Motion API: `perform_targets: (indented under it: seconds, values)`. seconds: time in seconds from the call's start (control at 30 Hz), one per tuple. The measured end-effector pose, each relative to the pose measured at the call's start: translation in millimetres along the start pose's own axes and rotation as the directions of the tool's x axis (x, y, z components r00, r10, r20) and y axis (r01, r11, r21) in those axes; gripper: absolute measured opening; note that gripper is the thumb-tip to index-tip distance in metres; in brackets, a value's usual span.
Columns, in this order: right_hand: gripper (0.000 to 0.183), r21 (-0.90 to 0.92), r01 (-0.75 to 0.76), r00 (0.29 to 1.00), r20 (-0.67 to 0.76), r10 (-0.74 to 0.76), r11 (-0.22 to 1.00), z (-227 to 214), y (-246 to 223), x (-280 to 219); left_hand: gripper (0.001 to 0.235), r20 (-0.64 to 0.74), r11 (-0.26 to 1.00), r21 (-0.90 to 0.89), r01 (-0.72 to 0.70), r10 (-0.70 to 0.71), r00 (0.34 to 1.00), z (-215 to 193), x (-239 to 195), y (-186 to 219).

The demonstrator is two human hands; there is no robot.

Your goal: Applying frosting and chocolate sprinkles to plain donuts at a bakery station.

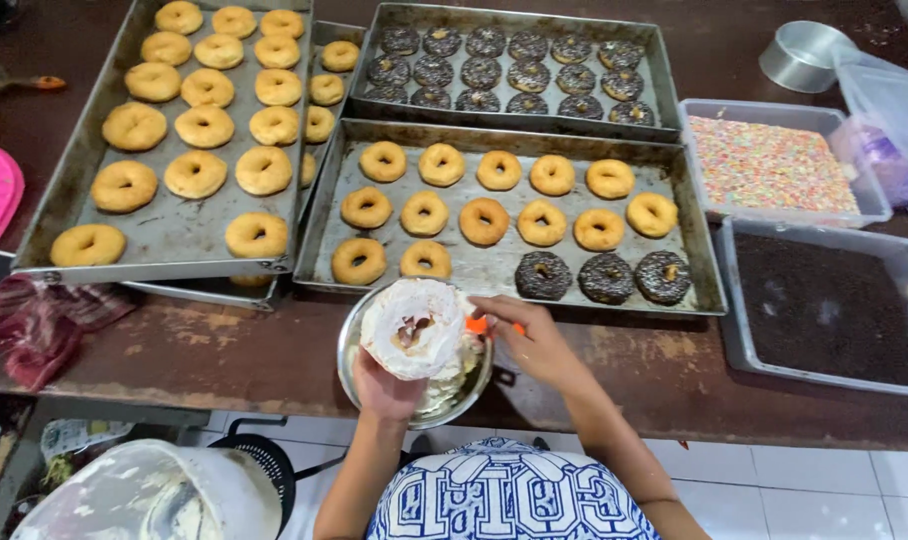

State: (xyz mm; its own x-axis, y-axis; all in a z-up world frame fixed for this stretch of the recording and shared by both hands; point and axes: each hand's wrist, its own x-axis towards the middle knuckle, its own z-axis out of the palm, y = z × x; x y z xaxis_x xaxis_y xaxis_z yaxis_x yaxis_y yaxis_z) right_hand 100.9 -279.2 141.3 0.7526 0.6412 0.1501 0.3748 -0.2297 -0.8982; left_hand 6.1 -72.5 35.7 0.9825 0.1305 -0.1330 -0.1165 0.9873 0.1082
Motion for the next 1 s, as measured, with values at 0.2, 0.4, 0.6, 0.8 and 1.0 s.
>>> perform_targets:
  seconds: [0.2,0.4,0.6,0.8,1.0]
  values:
    - [0.043,0.905,-0.256,0.959,0.195,0.204,0.339,-27.8,75.2,-41.0,0.059,-0.058,0.996,0.077,0.045,-0.04,0.997,2.9,9.2,-88.7]
    - [0.065,0.983,-0.123,0.962,0.084,0.261,0.136,-83.6,89.9,-93.6,0.053,-0.034,0.973,0.22,0.073,-0.067,0.997,21.7,27.7,-171.6]
    - [0.078,0.999,0.008,0.985,-0.002,0.175,-0.035,-149.7,120.0,-157.8,0.047,0.106,0.927,0.36,0.105,-0.153,0.983,49.3,47.7,-263.0]
    - [0.071,0.968,0.247,0.87,-0.237,0.432,0.034,-232.3,167.1,-226.7,0.04,0.034,0.76,0.551,0.345,-0.433,0.901,70.8,67.2,-356.8]
    - [0.039,0.814,0.371,0.767,-0.54,0.346,0.448,-361.9,212.1,-267.9,0.031,-0.111,0.421,0.823,0.382,-0.54,0.834,45.1,77.8,-407.0]
